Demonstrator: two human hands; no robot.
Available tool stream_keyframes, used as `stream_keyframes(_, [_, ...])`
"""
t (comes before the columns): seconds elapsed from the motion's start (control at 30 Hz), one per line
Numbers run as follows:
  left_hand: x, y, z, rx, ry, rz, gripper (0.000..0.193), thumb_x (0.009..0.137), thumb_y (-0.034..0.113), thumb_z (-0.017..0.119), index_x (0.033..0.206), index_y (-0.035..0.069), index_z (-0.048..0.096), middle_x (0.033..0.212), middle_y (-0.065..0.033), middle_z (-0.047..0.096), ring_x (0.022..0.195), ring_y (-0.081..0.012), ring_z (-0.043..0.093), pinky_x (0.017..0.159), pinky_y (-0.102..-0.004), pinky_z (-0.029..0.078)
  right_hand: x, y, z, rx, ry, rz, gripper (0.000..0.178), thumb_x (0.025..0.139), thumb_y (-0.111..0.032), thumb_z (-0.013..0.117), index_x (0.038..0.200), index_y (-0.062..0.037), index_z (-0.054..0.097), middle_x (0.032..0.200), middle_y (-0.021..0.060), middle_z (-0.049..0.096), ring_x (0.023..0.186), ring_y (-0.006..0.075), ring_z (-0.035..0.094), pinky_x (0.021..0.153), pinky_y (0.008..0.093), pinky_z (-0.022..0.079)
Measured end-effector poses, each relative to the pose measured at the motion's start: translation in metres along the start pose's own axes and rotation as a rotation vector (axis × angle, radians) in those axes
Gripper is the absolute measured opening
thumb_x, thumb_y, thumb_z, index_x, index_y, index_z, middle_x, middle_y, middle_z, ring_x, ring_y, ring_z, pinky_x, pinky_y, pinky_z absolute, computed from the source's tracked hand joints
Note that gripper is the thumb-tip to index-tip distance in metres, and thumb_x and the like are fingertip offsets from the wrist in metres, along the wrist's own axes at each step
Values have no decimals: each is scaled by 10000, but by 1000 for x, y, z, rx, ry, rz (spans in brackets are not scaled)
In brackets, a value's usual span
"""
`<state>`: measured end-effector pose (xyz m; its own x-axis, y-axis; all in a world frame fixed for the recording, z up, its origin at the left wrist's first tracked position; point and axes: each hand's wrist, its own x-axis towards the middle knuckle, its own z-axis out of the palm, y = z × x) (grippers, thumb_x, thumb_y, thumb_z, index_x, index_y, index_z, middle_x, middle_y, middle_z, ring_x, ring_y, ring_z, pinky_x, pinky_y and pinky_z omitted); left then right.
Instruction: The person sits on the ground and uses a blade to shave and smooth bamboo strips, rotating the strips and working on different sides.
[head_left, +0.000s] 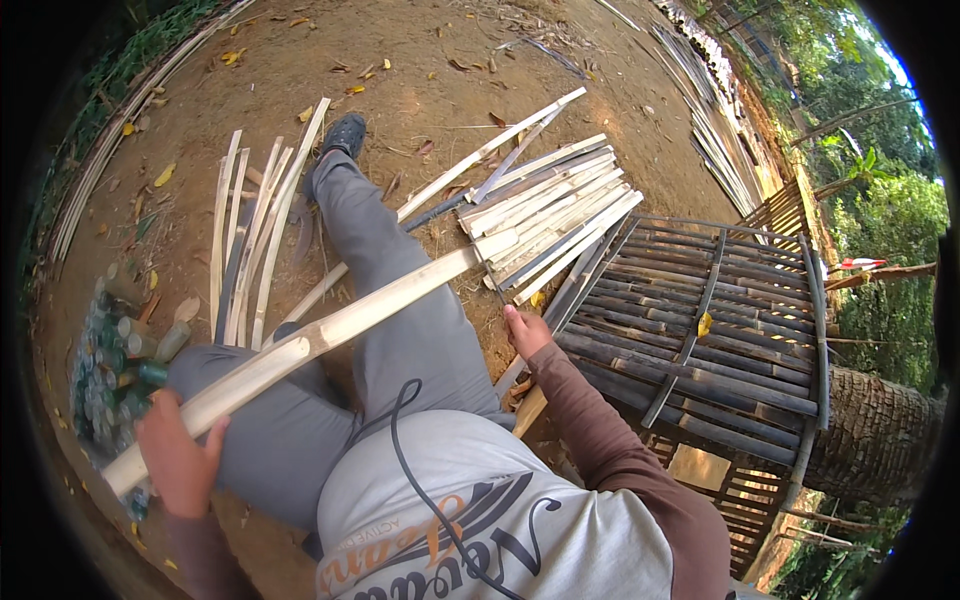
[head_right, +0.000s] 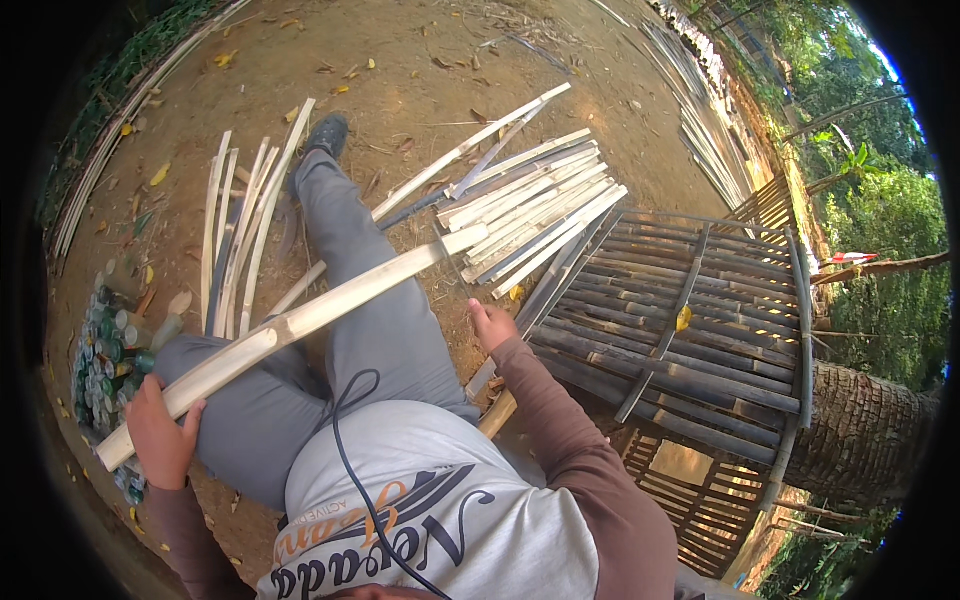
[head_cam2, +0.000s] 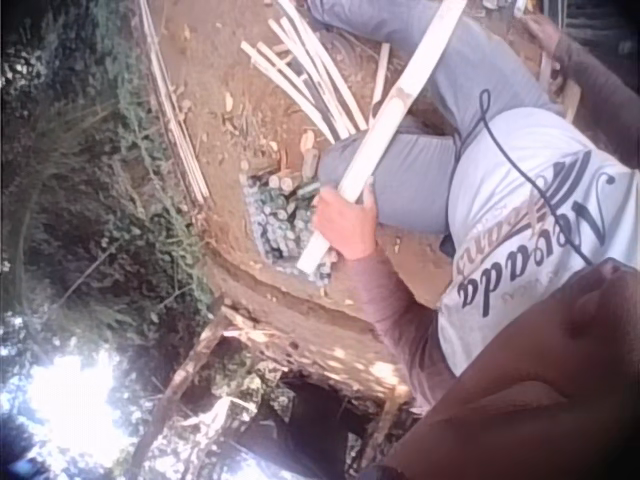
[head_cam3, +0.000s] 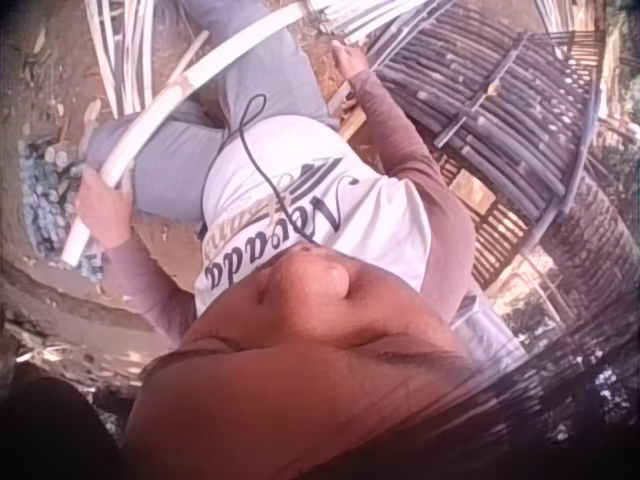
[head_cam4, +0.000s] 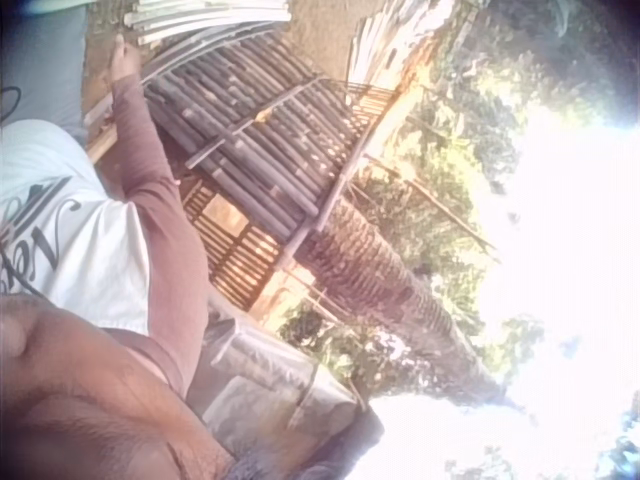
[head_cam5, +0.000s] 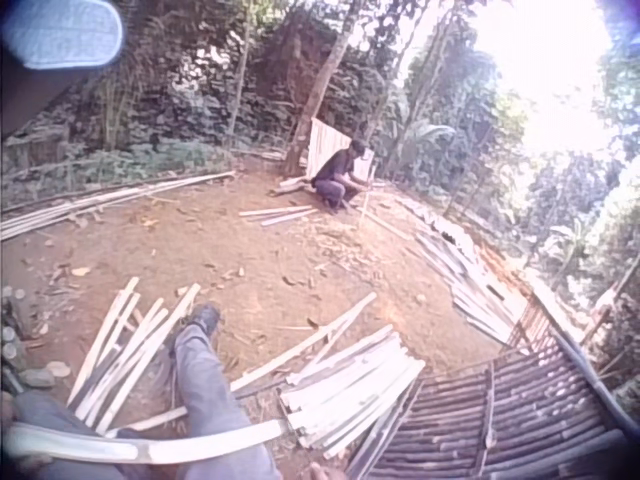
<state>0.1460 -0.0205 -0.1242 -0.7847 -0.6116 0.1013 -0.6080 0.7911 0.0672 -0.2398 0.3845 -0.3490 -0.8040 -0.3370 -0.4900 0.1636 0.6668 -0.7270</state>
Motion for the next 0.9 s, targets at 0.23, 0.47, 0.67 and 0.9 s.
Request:
stream_keyframes(0.23, [-6, 12, 10, 15, -145, -62, 597, 782, 537, 842, 912, 39, 541, 837, -215, 645, 814, -473, 616, 768, -526, 476, 4, -18, -1, 882, -96, 424, 639, 1043, -733, 416, 853, -130, 510, 581, -11, 383, 481, 170, 391, 489, 360, 360])
stream_keyframes(0.47, [1, 25, 3, 58, -205, -71, 606, 791, 564, 831, 904, 42, 543, 802, -209, 648, 776, -467, 635, 729, -527, 495, -35, -50, 10, -606, -29, -239, 607, 1043, -566, 540, 1009, 8, 733, 938, 286, 722, 924, 490, 688, 840, 535, 534])
stream_keyframes(0.67, [3, 16, 9, 41, -214, -40, 618, 768, 569, 841, 894, 43, 542, 821, -206, 651, 792, -469, 630, 722, -528, 492, 15, -6, -6, -628, 221, -71, 646, 1043, -578, 533, 983, 34, 731, 884, 315, 697, 907, 513, 671, 814, 579, 514])
stream_keyframes(0.9, [-3, 14, 17, 68, -133, 15, 598, 790, 525, 832, 881, 25, 518, 815, -217, 611, 796, -468, 601, 719, -540, 460, 16, -26, -9, -619, 104, -58, 699, 1066, -604, 462, 1075, 34, 748, 1011, 304, 734, 998, 490, 694, 908, 545, 533])
